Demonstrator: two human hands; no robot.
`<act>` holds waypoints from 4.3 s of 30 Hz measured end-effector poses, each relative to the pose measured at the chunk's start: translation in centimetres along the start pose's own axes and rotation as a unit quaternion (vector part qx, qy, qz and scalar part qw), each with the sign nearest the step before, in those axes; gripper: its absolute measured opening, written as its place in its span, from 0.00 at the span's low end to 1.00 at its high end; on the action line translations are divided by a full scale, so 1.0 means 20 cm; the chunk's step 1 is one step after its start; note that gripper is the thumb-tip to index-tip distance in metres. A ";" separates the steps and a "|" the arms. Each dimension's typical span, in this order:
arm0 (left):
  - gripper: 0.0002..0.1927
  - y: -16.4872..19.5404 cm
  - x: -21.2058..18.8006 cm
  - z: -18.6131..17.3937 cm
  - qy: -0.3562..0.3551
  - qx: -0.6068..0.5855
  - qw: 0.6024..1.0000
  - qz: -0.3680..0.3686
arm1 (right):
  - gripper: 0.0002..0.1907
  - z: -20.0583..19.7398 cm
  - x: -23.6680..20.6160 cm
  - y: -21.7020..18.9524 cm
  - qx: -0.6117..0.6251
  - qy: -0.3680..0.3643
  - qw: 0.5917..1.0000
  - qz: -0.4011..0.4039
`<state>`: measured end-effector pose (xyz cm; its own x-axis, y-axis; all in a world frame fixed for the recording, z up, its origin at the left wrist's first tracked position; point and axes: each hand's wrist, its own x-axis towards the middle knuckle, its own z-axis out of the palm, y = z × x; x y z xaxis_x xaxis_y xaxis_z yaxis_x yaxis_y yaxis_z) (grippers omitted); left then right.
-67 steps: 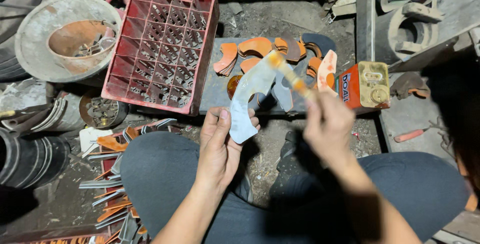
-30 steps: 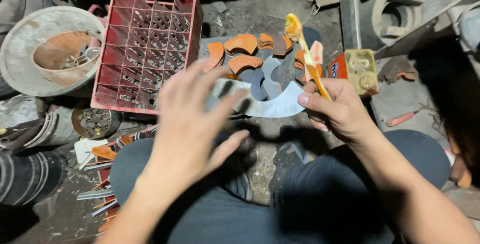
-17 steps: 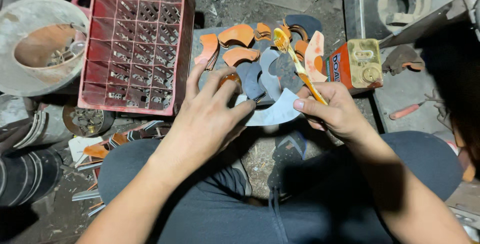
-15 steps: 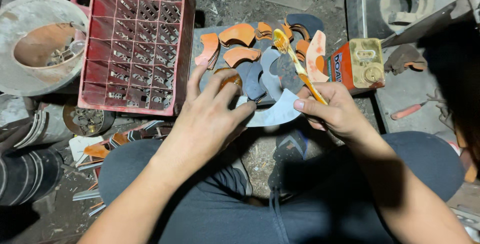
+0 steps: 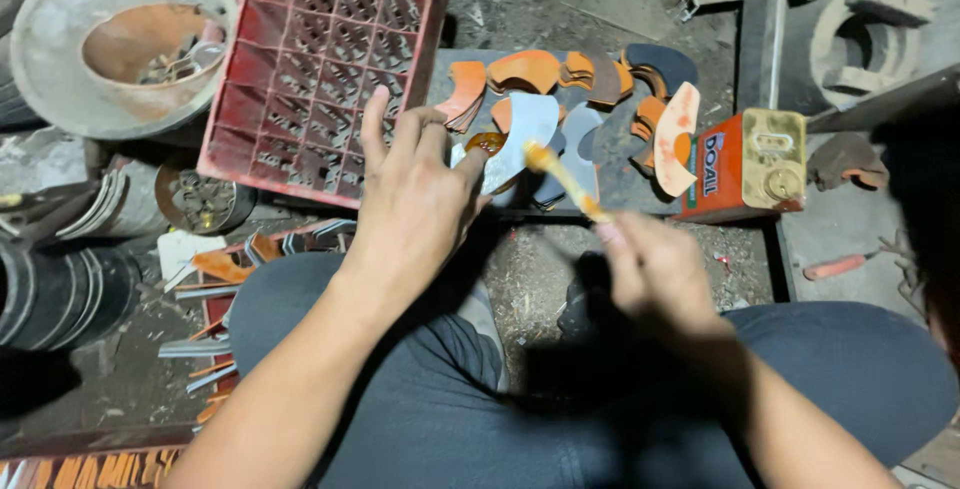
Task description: The person sits on the floor and uses a toothbrush to apply a brown adhesive from a small container onto curved metal parts. They handle the parts one at a time, applying the adhesive to both sides before placing them back on the work surface.
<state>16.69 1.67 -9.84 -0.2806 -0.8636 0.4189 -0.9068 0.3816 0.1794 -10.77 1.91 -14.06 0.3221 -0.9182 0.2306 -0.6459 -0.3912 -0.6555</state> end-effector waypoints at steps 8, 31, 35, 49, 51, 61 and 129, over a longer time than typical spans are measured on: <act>0.12 -0.02 -0.10 -0.02 0.026 0.014 0.999 -0.019 | 0.11 0.08 0.05 -0.12 -0.179 0.005 0.983 -0.040; 0.09 -0.13 -0.12 -0.03 0.001 0.055 0.994 -0.090 | 0.10 0.50 0.34 0.13 -0.256 -0.165 0.951 -0.050; 0.09 -0.15 -0.13 -0.03 0.016 0.042 0.995 -0.093 | 0.16 0.72 0.34 0.19 -0.258 -0.131 0.953 -0.090; 0.17 -0.21 -0.09 -0.05 0.007 0.005 0.995 -0.101 | 0.10 0.48 0.50 -0.07 -0.294 -0.124 0.944 -0.080; 0.19 -0.19 -0.10 -0.06 0.009 0.013 0.995 -0.100 | 0.13 0.38 0.50 -0.17 -0.303 -0.126 0.941 -0.077; 0.19 -0.18 -0.15 -0.15 0.057 -0.005 0.991 -0.119 | 0.01 0.44 0.19 -0.23 -0.142 0.135 0.980 -0.038; 0.20 -0.04 -0.13 -0.15 0.021 -0.003 0.997 -0.071 | 0.04 0.11 0.01 -0.34 -0.056 0.137 0.984 -0.104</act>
<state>19.02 4.56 -8.46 -0.1363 -0.8947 0.4254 -0.9344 0.2587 0.2447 -4.90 4.58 -11.15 0.2667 -0.7938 0.5466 -0.6626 -0.5629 -0.4941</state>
